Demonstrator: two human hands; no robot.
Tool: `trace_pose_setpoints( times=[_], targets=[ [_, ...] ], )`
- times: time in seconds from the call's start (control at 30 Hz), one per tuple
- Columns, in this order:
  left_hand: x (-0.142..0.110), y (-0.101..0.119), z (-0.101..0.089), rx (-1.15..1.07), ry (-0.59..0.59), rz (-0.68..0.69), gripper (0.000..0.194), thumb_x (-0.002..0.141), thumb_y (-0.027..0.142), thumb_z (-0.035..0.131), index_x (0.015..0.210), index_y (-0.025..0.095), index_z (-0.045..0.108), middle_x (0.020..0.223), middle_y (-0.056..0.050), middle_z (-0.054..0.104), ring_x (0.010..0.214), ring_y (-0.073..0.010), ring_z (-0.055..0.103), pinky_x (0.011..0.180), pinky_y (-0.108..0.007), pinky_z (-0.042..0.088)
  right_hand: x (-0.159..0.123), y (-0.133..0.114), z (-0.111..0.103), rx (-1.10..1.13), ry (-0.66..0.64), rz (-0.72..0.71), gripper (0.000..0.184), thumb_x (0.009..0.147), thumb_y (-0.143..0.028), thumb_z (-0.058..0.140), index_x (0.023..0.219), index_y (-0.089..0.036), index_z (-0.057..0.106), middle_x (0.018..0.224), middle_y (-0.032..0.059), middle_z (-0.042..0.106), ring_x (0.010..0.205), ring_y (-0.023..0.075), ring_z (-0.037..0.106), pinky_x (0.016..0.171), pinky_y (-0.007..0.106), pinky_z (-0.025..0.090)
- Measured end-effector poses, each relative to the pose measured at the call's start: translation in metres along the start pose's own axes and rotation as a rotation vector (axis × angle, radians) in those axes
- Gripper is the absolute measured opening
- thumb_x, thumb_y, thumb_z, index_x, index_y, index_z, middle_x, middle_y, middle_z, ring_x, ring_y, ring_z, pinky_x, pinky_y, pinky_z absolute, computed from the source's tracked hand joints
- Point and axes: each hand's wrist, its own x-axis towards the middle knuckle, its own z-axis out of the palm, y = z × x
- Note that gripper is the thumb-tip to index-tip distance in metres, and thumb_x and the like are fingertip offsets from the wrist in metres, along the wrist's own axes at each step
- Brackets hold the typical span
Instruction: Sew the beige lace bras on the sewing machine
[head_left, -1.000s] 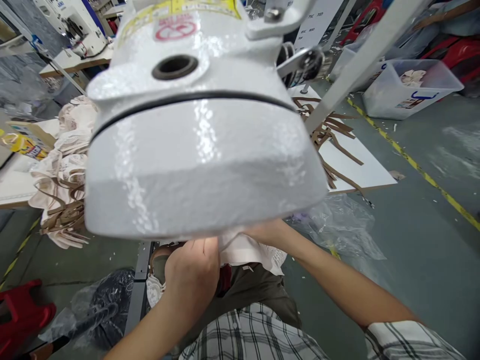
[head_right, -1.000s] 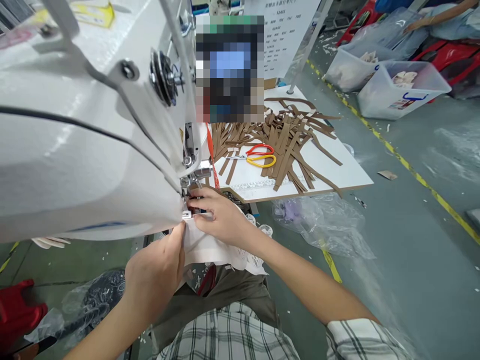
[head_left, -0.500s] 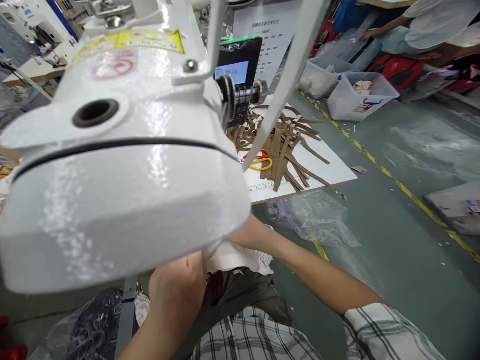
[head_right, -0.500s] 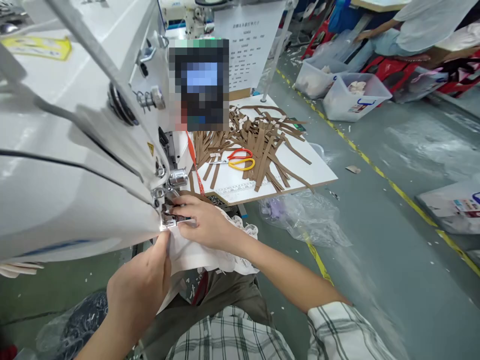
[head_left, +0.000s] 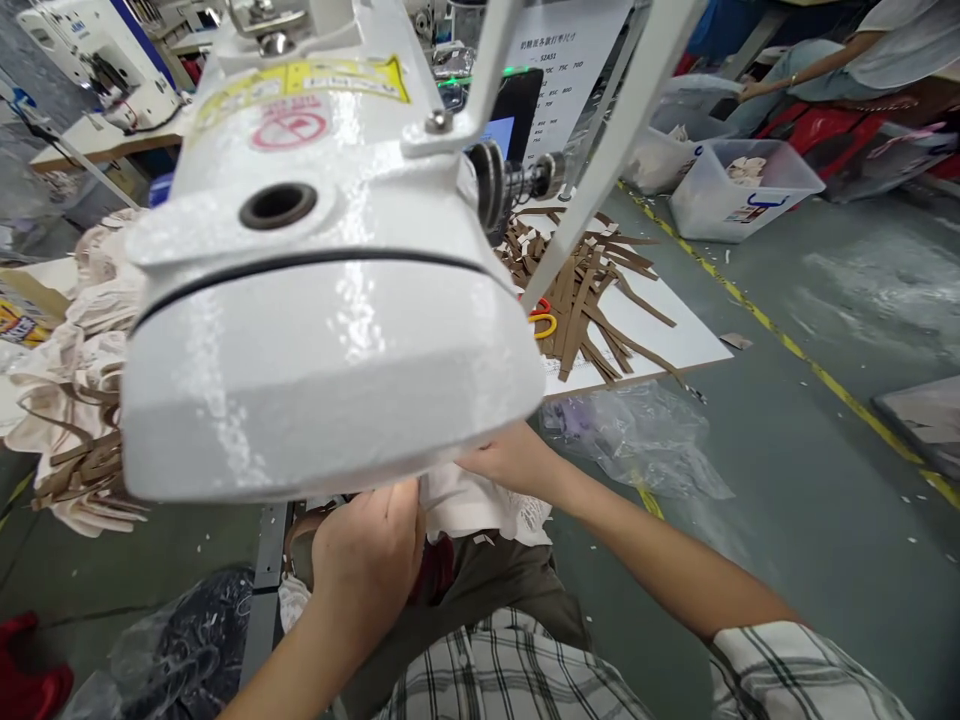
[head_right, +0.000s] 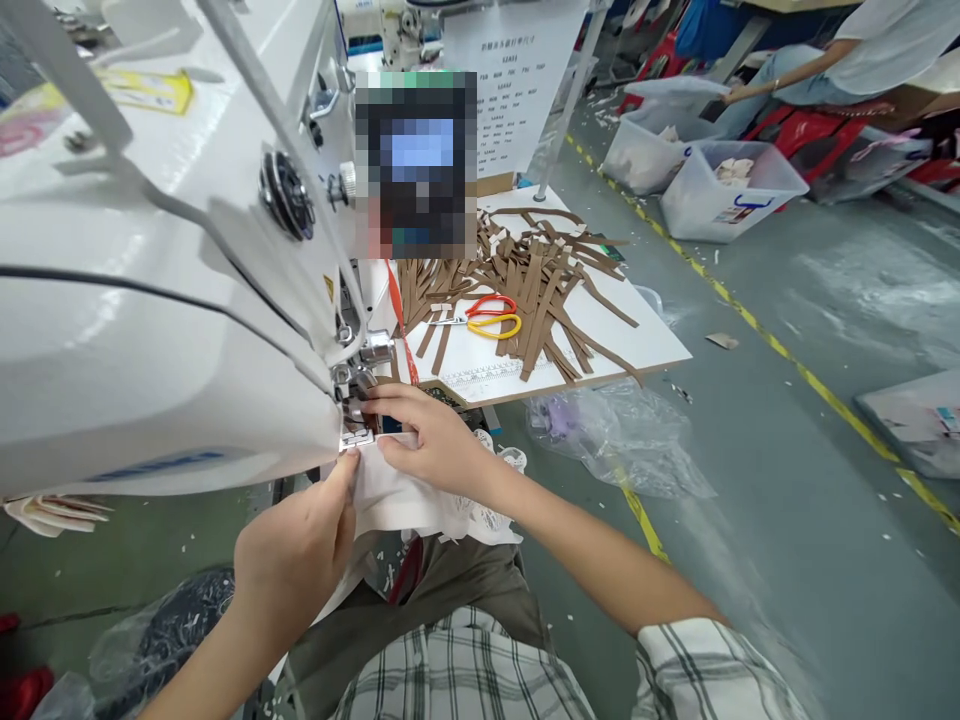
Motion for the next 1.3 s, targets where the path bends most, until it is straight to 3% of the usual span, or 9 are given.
trace_pose_setpoints(
  times=[0.2,0.33,0.43,0.6,0.77,0.9,1.03,1.17,1.3],
  targets=[
    [-0.013,-0.007,0.002,-0.145,-0.031,-0.156,0.024,0.096,0.021,0.046,0.115,0.019,0.061,0.061,0.002,0.065,0.051,-0.0137,0.06,0.047,-0.024,0.034,-0.005,0.004,0.006,-0.009,0.034,-0.036,0.044,0.082,-0.022,0.057,0.126,-0.023,0.064,0.138,0.0085,0.057,0.106,0.0216,0.063,0.077,0.03,0.055],
    [-0.025,-0.011,0.002,-0.583,-0.119,-0.506,0.028,0.097,0.038,0.049,0.117,0.02,0.059,0.081,-0.004,0.071,0.064,-0.0157,0.066,0.047,-0.021,0.042,-0.012,0.013,0.01,-0.049,0.109,0.007,0.042,0.083,-0.027,0.062,0.124,-0.022,0.059,0.124,0.0088,0.063,0.081,0.0156,0.061,0.07,0.028,0.05],
    [-0.026,-0.018,0.002,-0.951,-0.231,-0.663,0.035,0.096,0.045,0.05,0.119,0.019,0.058,0.104,-0.01,0.071,0.087,-0.0199,0.069,0.064,-0.025,0.054,-0.02,0.018,0.008,-0.175,0.077,0.047,0.025,0.089,-0.036,0.06,0.107,-0.02,0.064,0.091,0.003,0.067,0.069,0.0138,0.056,0.063,0.026,0.042],
    [-0.025,-0.029,0.0,-1.257,-0.569,-0.578,0.041,0.092,0.053,0.054,0.111,0.019,0.066,0.107,-0.009,0.07,0.097,-0.0239,0.065,0.085,-0.034,0.051,-0.052,0.0,0.011,-0.163,-0.15,0.056,0.034,0.1,-0.039,0.043,0.078,-0.019,0.06,0.067,-0.0014,0.057,0.061,0.0115,0.051,0.058,0.024,0.033],
    [-0.046,-0.012,-0.002,-1.648,-0.627,-0.563,0.035,0.091,0.051,0.058,0.093,0.018,0.069,0.092,-0.005,0.069,0.082,-0.0174,0.061,0.075,-0.027,0.048,-0.096,-0.029,0.035,0.085,-0.354,0.047,0.037,0.1,-0.04,0.044,0.072,-0.019,0.055,0.062,-0.003,0.05,0.058,0.0099,0.046,0.057,0.023,0.033],
    [-0.077,-0.013,-0.018,-1.575,-0.449,-0.821,0.032,0.09,0.046,0.062,0.082,0.016,0.07,0.07,-0.001,0.061,0.062,-0.0115,0.052,0.059,-0.022,0.041,-0.099,-0.032,0.073,0.229,-0.363,0.139,0.036,0.1,-0.044,0.044,0.081,-0.019,0.061,0.068,-0.0012,0.056,0.061,0.0106,0.049,0.056,0.023,0.034],
    [-0.103,-0.037,-0.041,-1.271,-0.227,-1.011,0.031,0.084,0.043,0.07,0.072,0.015,0.068,0.063,0.001,0.058,0.058,-0.0091,0.047,0.054,-0.02,0.036,-0.068,-0.031,0.12,0.288,-0.397,0.113,0.031,0.097,-0.044,0.049,0.085,-0.019,0.063,0.077,0.0011,0.061,0.071,0.0136,0.053,0.065,0.026,0.039],
    [-0.113,-0.056,-0.047,-1.28,-0.317,-0.969,0.027,0.089,0.042,0.064,0.084,0.016,0.072,0.077,-0.001,0.066,0.069,-0.0114,0.054,0.066,-0.022,0.042,-0.039,-0.026,0.149,0.648,-0.471,0.25,0.042,0.086,-0.052,0.065,0.117,-0.023,0.062,0.106,0.0049,0.064,0.093,0.0179,0.057,0.077,0.029,0.044],
    [-0.112,-0.059,-0.031,-1.353,-0.42,-0.946,0.029,0.092,0.043,0.06,0.089,0.017,0.071,0.081,-0.002,0.067,0.073,-0.014,0.056,0.069,-0.024,0.044,-0.034,-0.009,0.157,1.101,-0.295,0.583,0.034,0.079,-0.051,0.073,0.093,-0.022,0.062,0.07,-0.0049,0.052,0.06,0.008,0.045,0.054,0.02,0.034]
  ],
)
